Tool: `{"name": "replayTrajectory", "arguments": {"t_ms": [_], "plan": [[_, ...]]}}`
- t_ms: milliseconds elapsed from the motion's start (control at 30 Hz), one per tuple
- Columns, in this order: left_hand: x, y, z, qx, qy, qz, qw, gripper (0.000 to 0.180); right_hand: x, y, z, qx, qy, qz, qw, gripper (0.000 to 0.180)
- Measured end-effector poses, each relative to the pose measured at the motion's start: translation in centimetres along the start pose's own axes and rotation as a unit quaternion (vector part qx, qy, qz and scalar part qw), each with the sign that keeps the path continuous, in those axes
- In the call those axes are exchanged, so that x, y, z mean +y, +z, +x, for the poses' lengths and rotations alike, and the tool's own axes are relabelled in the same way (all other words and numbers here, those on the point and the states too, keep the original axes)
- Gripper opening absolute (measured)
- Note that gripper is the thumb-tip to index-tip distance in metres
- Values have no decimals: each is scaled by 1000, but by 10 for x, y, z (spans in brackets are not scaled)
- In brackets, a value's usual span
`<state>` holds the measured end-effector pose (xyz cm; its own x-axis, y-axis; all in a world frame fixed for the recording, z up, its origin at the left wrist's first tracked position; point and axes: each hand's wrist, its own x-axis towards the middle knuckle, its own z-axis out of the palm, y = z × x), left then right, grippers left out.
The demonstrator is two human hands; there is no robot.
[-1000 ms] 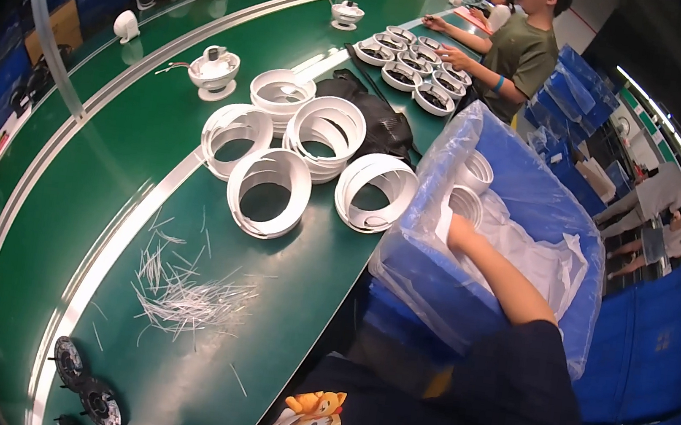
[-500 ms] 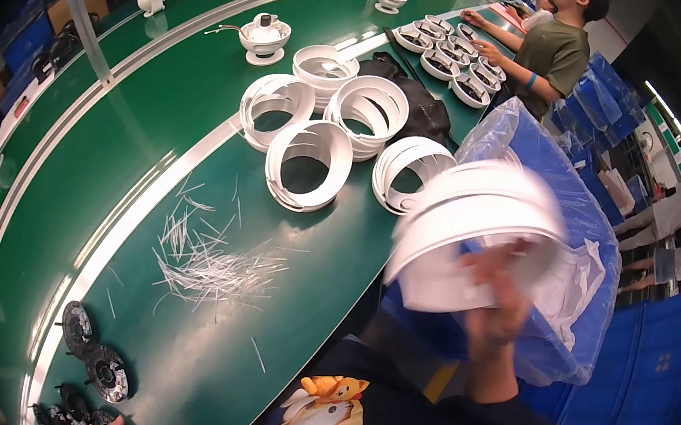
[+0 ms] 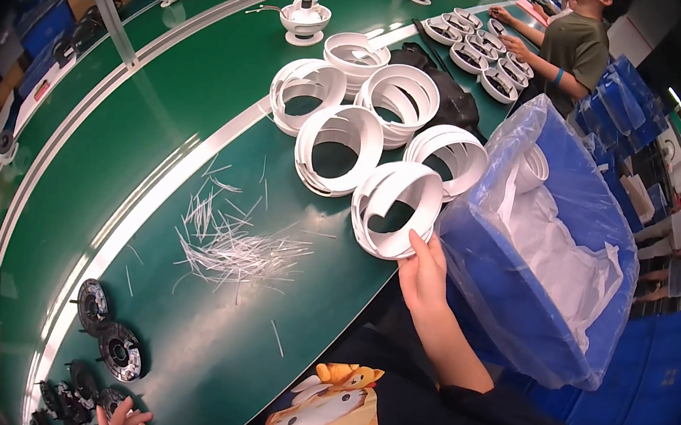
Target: Assembling electronic PCB components into plastic housings on a factory production line.
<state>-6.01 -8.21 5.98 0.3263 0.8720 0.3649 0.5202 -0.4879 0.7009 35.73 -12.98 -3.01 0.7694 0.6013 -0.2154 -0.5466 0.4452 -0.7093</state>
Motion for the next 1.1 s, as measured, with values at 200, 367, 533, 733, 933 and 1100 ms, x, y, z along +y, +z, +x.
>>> {"name": "replayTrajectory", "arguments": {"t_ms": [200, 367, 533, 733, 933, 1100], "plan": [[-1, 1, 4, -16, 14, 16, 1000, 55, -14, 22, -28, 65, -36, -118, 990, 71], [4, 1, 2, 6, 27, 22, 999, 53, -1, 3, -25, 49, -100, -144, 983, 76], [1, 6, 1, 27, 7, -5, 1000, 54, -124, 12, -64, -239, -220, -642, 694, 54], [-1, 7, 9, 22, 55, 60, 996, 53, -259, -38, 62, -8, -366, -818, 444, 34], [-30, -3, 2, 66, -6, 152, 986, 40, -232, -137, 207, -20, -148, -934, 324, 55], [-30, 10, 9, 31, 93, 189, 977, 48, -242, -217, 260, -57, -88, -950, 296, 47]]}}
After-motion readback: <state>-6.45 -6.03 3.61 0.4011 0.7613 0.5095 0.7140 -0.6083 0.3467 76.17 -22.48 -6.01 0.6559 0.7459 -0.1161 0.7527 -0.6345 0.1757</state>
